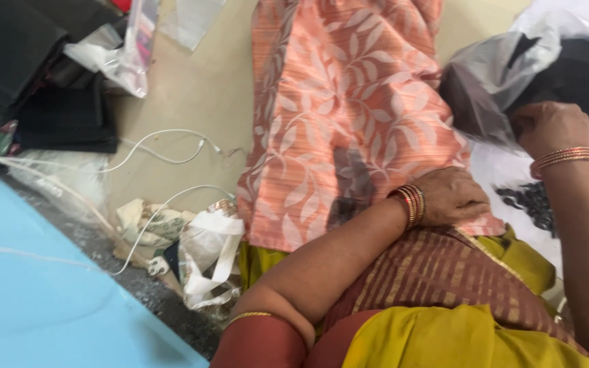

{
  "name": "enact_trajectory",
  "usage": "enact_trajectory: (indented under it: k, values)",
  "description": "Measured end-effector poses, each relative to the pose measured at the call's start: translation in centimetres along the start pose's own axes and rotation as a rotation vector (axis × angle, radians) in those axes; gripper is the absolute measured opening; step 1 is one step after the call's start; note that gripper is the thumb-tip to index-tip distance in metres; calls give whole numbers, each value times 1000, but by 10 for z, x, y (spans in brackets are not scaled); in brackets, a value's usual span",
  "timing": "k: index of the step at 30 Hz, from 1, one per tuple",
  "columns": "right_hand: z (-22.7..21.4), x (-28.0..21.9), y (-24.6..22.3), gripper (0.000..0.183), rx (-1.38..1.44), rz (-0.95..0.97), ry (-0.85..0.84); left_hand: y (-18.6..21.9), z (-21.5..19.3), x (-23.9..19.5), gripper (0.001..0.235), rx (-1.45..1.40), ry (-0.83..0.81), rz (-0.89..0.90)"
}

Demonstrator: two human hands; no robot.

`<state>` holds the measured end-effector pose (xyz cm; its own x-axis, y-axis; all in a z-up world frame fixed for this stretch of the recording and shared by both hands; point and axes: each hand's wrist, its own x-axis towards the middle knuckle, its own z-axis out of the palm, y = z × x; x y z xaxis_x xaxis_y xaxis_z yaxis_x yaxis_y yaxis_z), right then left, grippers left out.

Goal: The person sits at a work table with a pile of small black fabric pieces, a bag of black fabric squares, and a metal bowl of brown paste. The person picks up a fabric piece, dips or presses it into the paste, pinches and folds it into a shaped petal, and sets it onto a growing pile of finished pieces on the cloth.

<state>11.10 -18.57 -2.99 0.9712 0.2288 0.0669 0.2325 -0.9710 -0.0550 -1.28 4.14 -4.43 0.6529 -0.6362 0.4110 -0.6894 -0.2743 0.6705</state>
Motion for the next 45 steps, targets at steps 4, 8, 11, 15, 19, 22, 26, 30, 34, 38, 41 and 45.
enact_trajectory:
  k: [4, 8, 11, 15, 19, 22, 26, 30, 34, 38, 41, 45]
  values:
    - [-29, -14, -5, 28, 339, -96, 247, 7, -10, 2, 21, -8, -34, 26]
    - [-76, -26, -29, 22, 900, 57, 293, 16, -18, 10, 25, 12, -122, -75]
    - [-86, -43, -37, 11, 1491, 267, 112, 27, -33, 15, 48, -115, -106, -229]
    - [-95, -70, -61, 10, 1611, 394, -36, 38, -43, 21, 80, -476, 76, -557]
    - [-70, -84, -71, 11, 1645, 255, -56, 36, -41, 18, 66, -687, 246, -538]
    - [-67, -89, -82, 16, 1669, 264, -110, 34, -39, 11, 31, -672, 210, -623]
    - [-85, -96, -88, 27, 1693, 376, -201, 25, -32, 7, 14, -1132, 447, -539]
    - [-83, -107, -87, 48, 1621, 156, -216, 31, -39, 10, 15, -1215, 457, -577]
    - [-87, -110, -95, 58, 1575, 160, -59, 27, -37, 10, 21, -1122, 478, -614]
    - [-98, -114, -103, 59, 1469, 24, -113, 34, -43, 12, 23, -1162, 493, -672]
    - [-105, -117, -107, 59, 1231, -78, -123, 37, -45, 12, 24, -1124, 472, -699]
    - [-106, -110, -95, 39, 1234, 206, -139, 34, -46, 13, 28, -1087, 423, -728]
